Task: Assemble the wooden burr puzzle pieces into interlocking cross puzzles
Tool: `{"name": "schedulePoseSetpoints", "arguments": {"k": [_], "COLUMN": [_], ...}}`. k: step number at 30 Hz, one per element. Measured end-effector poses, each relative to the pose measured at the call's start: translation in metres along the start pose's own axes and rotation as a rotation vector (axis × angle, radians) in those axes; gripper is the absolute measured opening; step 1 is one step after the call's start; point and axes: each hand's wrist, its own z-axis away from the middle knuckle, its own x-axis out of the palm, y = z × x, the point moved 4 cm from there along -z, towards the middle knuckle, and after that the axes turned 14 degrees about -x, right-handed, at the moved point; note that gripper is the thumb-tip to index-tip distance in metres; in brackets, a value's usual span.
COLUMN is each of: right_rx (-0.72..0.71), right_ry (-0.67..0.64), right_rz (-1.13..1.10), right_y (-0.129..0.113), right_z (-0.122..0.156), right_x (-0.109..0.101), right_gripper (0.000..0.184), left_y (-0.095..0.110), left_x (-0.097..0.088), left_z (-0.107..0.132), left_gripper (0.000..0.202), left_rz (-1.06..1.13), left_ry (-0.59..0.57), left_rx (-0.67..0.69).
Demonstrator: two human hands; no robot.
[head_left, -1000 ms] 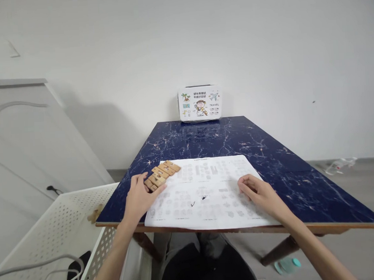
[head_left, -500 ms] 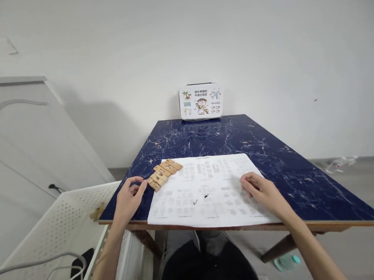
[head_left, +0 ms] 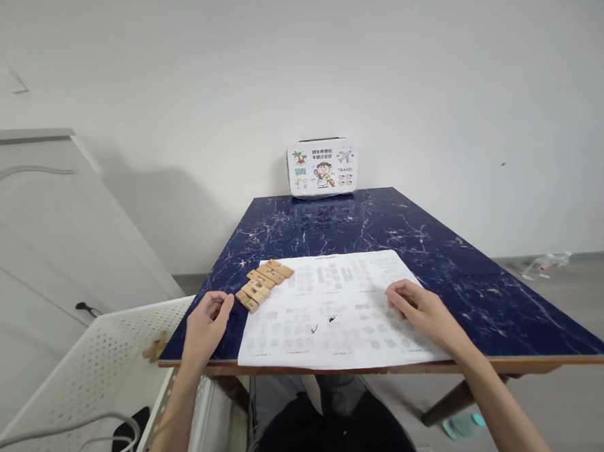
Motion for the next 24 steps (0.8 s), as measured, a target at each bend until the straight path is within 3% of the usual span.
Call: {"name": "schedulePoseSetpoints", "arguments": {"k": [24], "right_rx": [-0.008], "right_ry": [-0.011], "right_rz": [-0.021], "right_y": [0.0044], "right_z": [0.0004], "right_x": [0.0003], "right_gripper": [0.042], "left_y": [-0.0062], "left_x": [-0.0031], "left_z": [-0.0008], "left_gripper": [0.037], "left_rz": [-0.054], "left_ry": [0.029], "left_rx": [-0.024]}}
